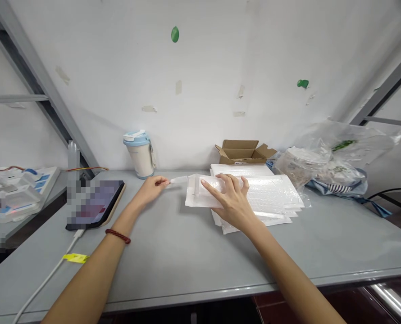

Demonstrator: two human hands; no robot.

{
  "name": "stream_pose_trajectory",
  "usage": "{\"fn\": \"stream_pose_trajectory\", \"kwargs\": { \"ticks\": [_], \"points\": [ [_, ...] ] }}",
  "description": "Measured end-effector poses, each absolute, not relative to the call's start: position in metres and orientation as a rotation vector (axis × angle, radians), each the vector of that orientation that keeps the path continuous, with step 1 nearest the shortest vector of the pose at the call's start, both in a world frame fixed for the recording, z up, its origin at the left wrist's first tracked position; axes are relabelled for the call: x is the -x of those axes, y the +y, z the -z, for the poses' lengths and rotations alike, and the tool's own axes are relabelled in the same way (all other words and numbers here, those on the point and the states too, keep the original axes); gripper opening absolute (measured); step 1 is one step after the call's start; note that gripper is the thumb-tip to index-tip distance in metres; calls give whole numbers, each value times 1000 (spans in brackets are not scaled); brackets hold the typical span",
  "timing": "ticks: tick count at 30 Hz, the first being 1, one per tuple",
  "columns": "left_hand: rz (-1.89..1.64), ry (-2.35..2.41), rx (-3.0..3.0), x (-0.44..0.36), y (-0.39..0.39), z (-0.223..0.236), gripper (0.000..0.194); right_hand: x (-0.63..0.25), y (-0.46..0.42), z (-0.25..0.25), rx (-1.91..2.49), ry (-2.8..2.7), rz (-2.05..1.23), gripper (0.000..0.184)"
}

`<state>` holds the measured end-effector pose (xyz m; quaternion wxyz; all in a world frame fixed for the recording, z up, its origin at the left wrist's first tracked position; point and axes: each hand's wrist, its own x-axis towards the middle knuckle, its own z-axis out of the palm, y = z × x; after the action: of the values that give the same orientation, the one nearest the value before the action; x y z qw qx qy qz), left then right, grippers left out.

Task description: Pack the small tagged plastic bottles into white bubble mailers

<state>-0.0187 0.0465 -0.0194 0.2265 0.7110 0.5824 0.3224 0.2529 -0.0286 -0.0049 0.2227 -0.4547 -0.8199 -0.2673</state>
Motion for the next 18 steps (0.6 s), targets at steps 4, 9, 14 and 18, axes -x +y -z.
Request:
{"fn": "stream_pose_trajectory", "kwargs": {
  "ticks": [4, 9, 14, 18],
  "points": [
    [-928, 1257, -1612, 37, 32, -7, 31, -251, -29, 5, 1262, -2258, 737, 77],
    [-851, 1235, -1635, 24, 22, -16, 27, -250, -28, 6, 1263, -2260, 745, 80],
    [-918, 1197, -1631, -7, 15, -11, 28, -251, -28, 7, 1265, -2248, 744, 72],
    [-970, 1189, -1696, -19, 8, -14, 28, -251, -27, 6, 1251, -2243, 712, 64]
  ]
}}
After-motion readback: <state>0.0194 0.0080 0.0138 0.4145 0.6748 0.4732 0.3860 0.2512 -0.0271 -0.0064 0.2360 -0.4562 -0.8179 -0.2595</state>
